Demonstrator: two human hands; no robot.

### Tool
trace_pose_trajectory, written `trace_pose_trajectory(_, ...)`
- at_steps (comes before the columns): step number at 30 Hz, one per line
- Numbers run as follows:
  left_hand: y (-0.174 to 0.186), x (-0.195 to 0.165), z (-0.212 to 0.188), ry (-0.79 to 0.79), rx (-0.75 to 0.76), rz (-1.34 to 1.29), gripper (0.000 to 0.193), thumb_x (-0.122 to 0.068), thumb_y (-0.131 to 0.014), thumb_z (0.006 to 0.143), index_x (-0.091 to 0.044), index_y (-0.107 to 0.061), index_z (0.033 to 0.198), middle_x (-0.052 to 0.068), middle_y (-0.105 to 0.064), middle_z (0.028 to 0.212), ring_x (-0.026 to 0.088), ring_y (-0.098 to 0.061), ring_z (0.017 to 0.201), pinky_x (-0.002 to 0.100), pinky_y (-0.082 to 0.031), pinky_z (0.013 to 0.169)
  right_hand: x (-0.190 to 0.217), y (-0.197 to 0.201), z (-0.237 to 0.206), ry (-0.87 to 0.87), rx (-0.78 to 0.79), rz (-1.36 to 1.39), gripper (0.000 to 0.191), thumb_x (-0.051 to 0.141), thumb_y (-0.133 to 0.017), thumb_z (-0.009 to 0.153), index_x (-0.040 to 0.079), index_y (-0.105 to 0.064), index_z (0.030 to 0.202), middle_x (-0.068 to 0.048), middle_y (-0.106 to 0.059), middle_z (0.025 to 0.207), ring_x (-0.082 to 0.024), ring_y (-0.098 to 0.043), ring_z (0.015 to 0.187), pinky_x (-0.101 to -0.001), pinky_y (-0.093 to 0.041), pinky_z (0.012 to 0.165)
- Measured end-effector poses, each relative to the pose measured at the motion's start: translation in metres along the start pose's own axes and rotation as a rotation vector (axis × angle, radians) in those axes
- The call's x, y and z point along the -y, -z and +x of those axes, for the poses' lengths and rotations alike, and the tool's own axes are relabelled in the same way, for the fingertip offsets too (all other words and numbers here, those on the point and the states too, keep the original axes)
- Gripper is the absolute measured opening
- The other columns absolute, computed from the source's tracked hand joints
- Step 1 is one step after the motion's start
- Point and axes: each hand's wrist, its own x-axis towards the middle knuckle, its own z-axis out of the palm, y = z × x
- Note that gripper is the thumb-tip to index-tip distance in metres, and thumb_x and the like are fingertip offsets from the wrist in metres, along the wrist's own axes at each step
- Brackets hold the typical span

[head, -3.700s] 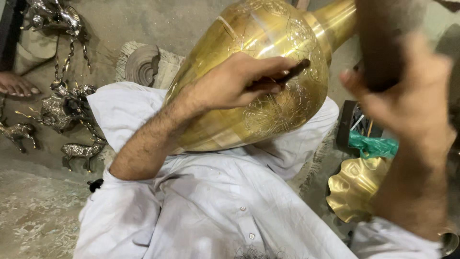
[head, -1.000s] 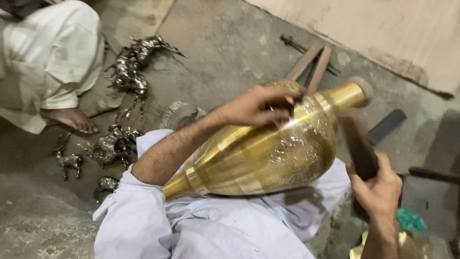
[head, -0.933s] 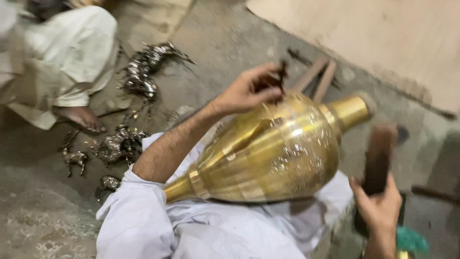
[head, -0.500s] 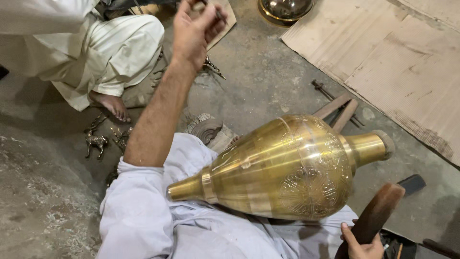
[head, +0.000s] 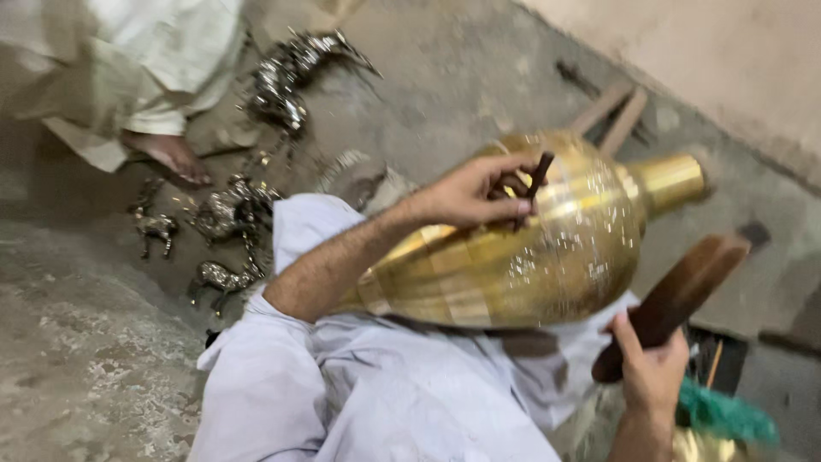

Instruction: The person sits on the floor holding a large brass vase on their lap and engraves decorative floral patterns into its surface. They hold a small chisel against the metal with one hand and strike it with a wooden mallet in the other, repositioning the chisel repeatedly to work across different areas of the pattern.

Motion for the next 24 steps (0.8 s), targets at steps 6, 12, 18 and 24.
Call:
trace_pose_trajectory(6, -0.001, 0.030, 0.016, -0.204, 0.077, 0.289, 0.045, -0.008, -0.069, 0.110, -0.008, -0.047, 0.150, 0.010, -0.077, 0.122, 0.016, -0.078, 0.110, 0.035, -0.065, 0.105, -0.032, 0.016, -0.005, 0.059, 0.045, -0.191, 0.026, 0.010, -0.081, 0.096, -0.003, -0.064, 0.111, -0.007, -0.070, 0.096, -0.015, -0.066, 0.087, -0.0285, -0.054, 0.081)
trace_pose_trajectory(12, -0.008, 0.028, 0.036, -0.381, 0.228, 0.442, 0.047, -0.009, -0.071, 0.110, -0.007, -0.047, 0.150, 0.011, -0.073, 0.127, 0.019, -0.078, 0.116, 0.035, -0.065, 0.098, -0.018, 0.017, 0.001, -0.050, 0.044, -0.483, 0.040, 0.016, -0.086, 0.087, 0.000, -0.061, 0.115, -0.010, -0.074, 0.091, -0.015, -0.065, 0.071, -0.0327, -0.052, 0.063)
trace_pose_trajectory(18, -0.009, 0.024, 0.050, -0.390, 0.315, 0.564, 0.046, -0.013, -0.072, 0.107, -0.010, -0.050, 0.147, 0.009, -0.077, 0.119, 0.022, -0.078, 0.112, 0.040, -0.063, 0.098, 0.002, 0.049, 0.028, 0.374, 0.099, -0.766, 0.047, 0.016, -0.091, 0.089, -0.004, -0.060, 0.118, -0.017, -0.074, 0.095, -0.015, -0.071, 0.088, -0.0315, -0.058, 0.076)
trace_pose_trajectory(24, -0.007, 0.021, 0.061, -0.390, 0.393, 0.628, 0.047, -0.016, -0.075, 0.104, -0.012, -0.052, 0.145, 0.010, -0.077, 0.117, 0.025, -0.077, 0.111, 0.045, -0.061, 0.096, 0.039, 0.064, 0.039, 0.291, 0.077, -0.639, 0.045, 0.017, -0.092, 0.099, -0.003, -0.054, 0.109, -0.016, -0.071, 0.094, -0.016, -0.070, 0.083, -0.0301, -0.056, 0.079)
